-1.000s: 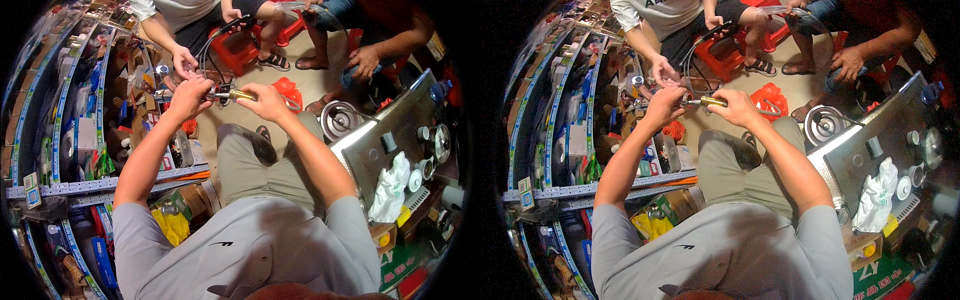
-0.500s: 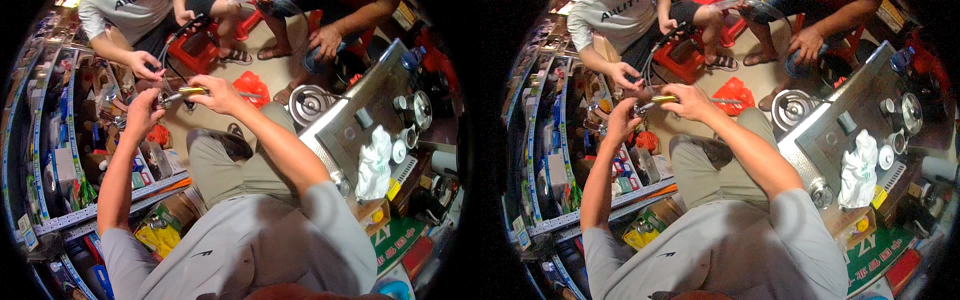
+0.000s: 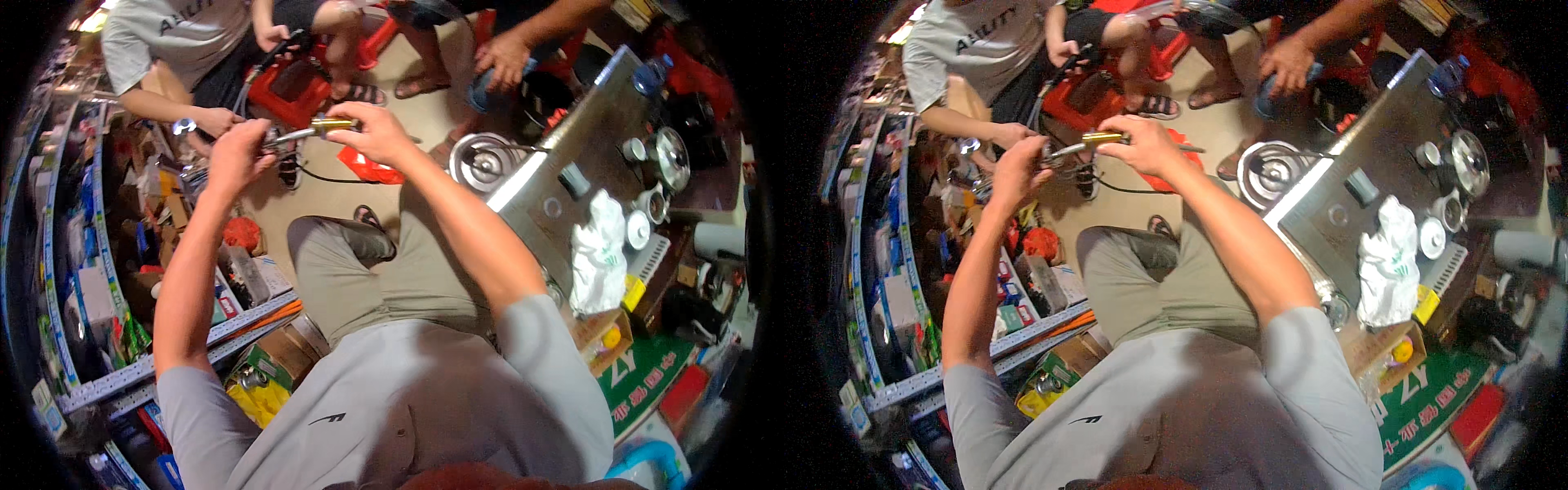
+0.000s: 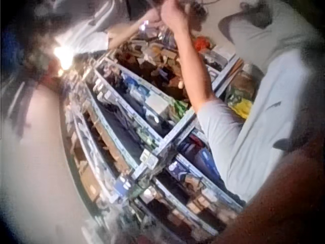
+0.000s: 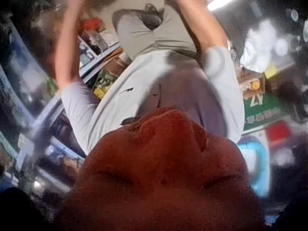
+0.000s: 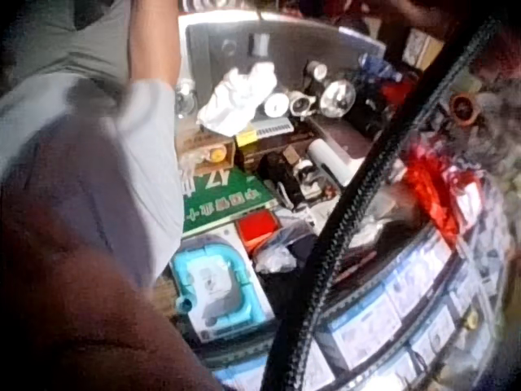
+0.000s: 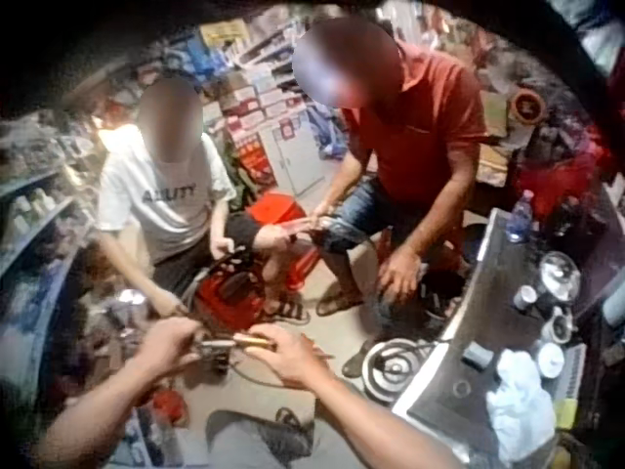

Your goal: The person assembles components of a faucet, attaching a hose and a handle mechanism while being assisted by other people.

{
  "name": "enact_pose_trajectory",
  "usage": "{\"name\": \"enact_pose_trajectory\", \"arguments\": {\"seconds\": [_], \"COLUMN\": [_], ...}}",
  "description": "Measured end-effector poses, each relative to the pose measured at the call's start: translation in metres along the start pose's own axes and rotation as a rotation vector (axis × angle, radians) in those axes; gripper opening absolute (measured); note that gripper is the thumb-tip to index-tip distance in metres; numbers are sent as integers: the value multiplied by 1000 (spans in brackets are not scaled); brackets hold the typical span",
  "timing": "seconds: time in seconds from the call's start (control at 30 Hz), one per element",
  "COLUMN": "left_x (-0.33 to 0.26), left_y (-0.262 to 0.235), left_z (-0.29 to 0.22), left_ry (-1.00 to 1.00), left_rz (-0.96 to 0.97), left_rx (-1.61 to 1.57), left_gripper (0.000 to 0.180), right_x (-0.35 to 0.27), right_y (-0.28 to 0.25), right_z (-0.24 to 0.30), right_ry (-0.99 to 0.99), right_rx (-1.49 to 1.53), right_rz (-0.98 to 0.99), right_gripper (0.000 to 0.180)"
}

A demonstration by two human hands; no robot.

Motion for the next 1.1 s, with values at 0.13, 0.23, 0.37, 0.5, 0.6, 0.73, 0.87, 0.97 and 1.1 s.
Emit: {"name": "enact_pose_trajectory", "arguments": {"seconds": [0.13, 0.23, 0.37, 0.5, 0.6, 0.73, 0.87, 0.97, 1.1], "left_x": [-1, -8, -21, -30, -35, -38, -39, -40, -41], "left_y": [1, -2, 0, -8, -11, -12, -14, -10, -4], "left_z": [-7, -3, -2, -4, -2, 0, -2, 3, 4], "left_ry": [37, -46, -116, -111, -131, -172, -163, -199, -202], "left_rz": [76, 121, 165, 88, 47, 44, 29, 66, 92], "left_rx": [193, 243, 193, 184, 153, 108, 99, 117, 128], "left_gripper": [46, 44, 47, 45, 45, 46, 48, 48, 46], "right_x": [2, 7, 10, 11, 10, 12, 15, 18, 26], "right_y": [14, 30, 55, 61, 61, 68, 76, 78, 82], "right_z": [18, 22, 43, 59, 66, 65, 64, 62, 56], "right_ry": [-74, -33, -175, -288, -320, -274, -271, -276, -267], "right_rx": [-142, -160, -152, -187, -220, -198, -254, -221, -184], "right_rz": [-15, -39, 12, 23, 11, 61, 89, 90, 148], "right_gripper": [34, 35, 34, 33, 35, 35, 35, 34, 33]}}
Point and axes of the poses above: each hand's wrist, its own x-axis towards the middle knuckle, its own y-axis out of the palm, z = x × y, the point moved 10 cm from there along x, towards the middle knuckle, and after that the axes turned 6 degrees about y, right-handed, at the moved point
